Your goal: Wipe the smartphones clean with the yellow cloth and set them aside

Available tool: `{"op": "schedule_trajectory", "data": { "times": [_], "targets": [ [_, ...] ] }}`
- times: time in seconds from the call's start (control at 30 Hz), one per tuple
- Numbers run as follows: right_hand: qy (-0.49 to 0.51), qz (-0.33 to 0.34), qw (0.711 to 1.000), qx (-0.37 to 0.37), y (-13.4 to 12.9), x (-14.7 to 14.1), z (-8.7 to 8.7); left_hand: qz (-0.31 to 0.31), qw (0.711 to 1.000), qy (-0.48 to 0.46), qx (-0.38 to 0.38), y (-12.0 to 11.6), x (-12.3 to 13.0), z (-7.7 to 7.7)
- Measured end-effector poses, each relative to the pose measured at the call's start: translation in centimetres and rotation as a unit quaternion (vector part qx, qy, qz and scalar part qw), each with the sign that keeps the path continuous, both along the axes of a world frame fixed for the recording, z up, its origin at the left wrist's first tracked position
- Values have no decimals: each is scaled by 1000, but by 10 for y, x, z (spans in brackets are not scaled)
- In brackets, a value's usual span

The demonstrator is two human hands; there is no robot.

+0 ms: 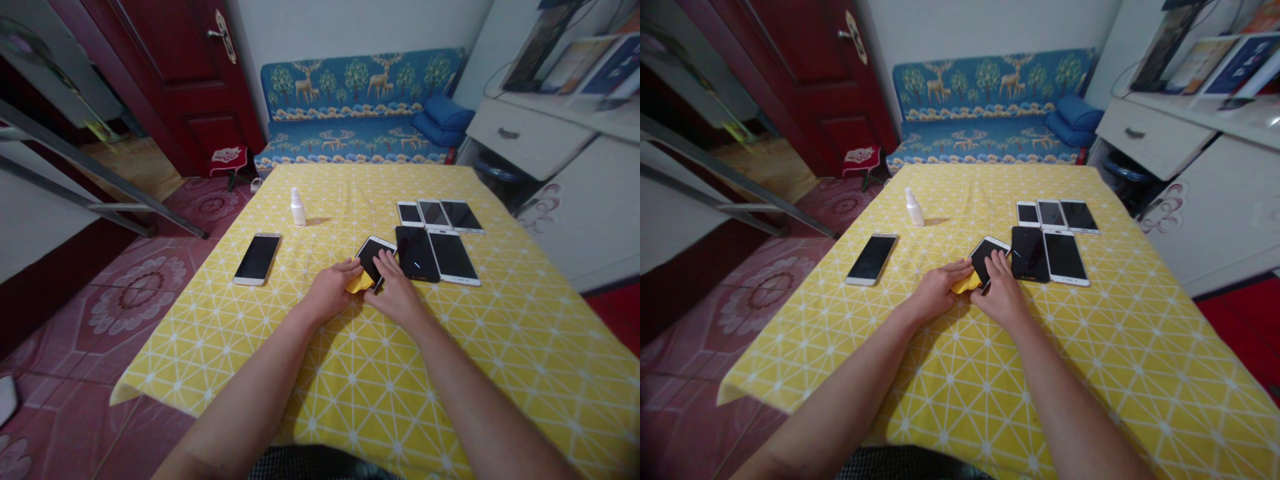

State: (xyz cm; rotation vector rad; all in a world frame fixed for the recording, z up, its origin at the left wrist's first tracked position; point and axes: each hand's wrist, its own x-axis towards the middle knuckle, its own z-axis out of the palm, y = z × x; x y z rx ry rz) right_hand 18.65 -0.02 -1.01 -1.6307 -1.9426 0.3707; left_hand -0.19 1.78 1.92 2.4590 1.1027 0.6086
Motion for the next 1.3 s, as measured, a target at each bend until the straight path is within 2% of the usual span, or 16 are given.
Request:
{"op": "schedule_trajectory", "data": {
  "times": [0.17, 0.47, 0.73, 1.1, 1.3],
  "targets": [
    [-6, -23, 1000, 4, 0, 2, 2, -6, 1000, 0, 0, -1, 0, -2],
    [-27, 6, 1000, 12, -2, 6, 6, 3, 1000, 4, 4, -3, 4, -5],
    [-40, 53, 998, 3, -10, 9, 16, 14, 1000, -11, -12, -1, 5, -3],
    [-120, 107, 987, -13, -32, -2, 42, 39, 999, -21, -7, 1, 3, -2],
    [-119, 146, 982, -9, -39, -3, 45, 67, 997, -30, -8, 6, 0, -3]
  ]
}}
